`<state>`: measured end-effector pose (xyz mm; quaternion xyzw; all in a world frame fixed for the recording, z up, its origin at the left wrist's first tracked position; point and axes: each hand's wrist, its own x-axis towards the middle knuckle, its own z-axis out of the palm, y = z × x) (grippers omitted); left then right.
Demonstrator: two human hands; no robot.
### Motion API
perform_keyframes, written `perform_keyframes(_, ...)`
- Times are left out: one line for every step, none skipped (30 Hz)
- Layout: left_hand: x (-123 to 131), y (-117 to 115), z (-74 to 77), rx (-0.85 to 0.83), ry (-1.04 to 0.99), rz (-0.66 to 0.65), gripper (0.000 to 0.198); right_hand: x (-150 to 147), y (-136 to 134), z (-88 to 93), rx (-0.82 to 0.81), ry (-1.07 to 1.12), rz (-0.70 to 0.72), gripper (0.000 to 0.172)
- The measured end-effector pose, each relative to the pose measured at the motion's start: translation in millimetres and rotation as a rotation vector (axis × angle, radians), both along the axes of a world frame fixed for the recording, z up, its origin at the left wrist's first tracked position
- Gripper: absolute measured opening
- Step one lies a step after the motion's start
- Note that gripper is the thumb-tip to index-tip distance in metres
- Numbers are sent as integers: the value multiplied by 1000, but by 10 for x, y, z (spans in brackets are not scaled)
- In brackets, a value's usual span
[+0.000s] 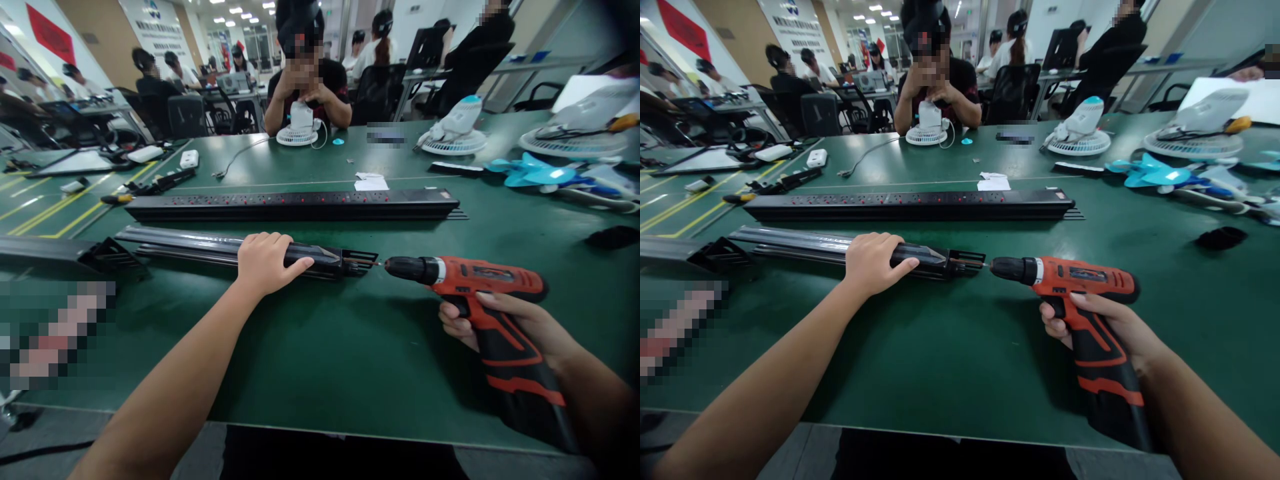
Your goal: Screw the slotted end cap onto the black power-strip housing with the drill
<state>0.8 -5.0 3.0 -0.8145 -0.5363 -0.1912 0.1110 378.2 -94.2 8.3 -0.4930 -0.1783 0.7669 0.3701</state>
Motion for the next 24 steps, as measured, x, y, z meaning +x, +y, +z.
perform_keyframes(0,-1,2,1,0,-1,66,3,-2,-1,-2,-1,0,35)
perform_keyframes(1,-2,4,1,0,-2,66,6,-3,-2,-3,-1,-1,35)
perform_keyframes(1,-3,5,1,0,-3,66,10,-3,-4,-7,-2,-2,35)
perform_keyframes(2,-4,7,1,-1,-3,66,14,-3,-6,-11,-2,0,35)
perform_keyframes(2,-5,7,1,-2,-3,66,17,-1,-10,-11,1,2,35)
perform_keyframes(2,-5,7,1,-3,-4,66,20,1,-13,-15,1,8,35)
perform_keyframes(2,-6,7,3,-4,-5,65,23,3,-17,-7,3,17,35)
perform_keyframes(2,-6,6,8,-7,-6,65,24,5,-21,17,8,15,35)
perform_keyframes(2,-6,6,12,-9,-8,64,26,8,-24,26,8,23,34)
perform_keyframes(2,-6,5,14,-11,-9,64,26,10,-27,25,10,36,34)
perform_keyframes(2,-6,5,13,-12,-10,63,26,11,-29,27,12,35,34)
perform_keyframes(2,-5,6,10,-13,-10,63,26,13,-30,24,13,29,34)
perform_keyframes(2,-5,6,4,-13,-9,63,27,14,-31,19,14,27,35)
perform_keyframes(2,-4,6,-1,-13,-7,64,27,15,-32,17,14,24,34)
perform_keyframes(2,-4,6,-4,-12,-6,64,29,16,-32,14,15,26,34)
perform_keyframes(2,-4,5,-6,-12,-5,65,30,17,-33,12,15,32,34)
perform_keyframes(2,-3,5,-7,-10,-4,65,32,19,-34,11,13,41,34)
perform_keyframes(2,-3,3,-6,-9,-3,66,33,19,-34,14,11,48,34)
perform_keyframes(3,-3,2,-5,-7,-3,66,33,20,-34,22,8,49,35)
perform_keyframes(3,-3,0,-4,-7,-2,65,33,20,-33,30,4,46,36)
perform_keyframes(3,-3,-1,-2,-7,-2,66,32,20,-32,37,0,43,37)
perform_keyframes(2,-3,-3,1,-8,-3,66,30,20,-31,41,-2,40,38)
perform_keyframes(2,-3,-4,4,-10,-4,67,29,19,-29,42,-3,39,38)
perform_keyframes(2,-2,-5,7,-12,-6,67,28,18,-28,40,-2,39,37)
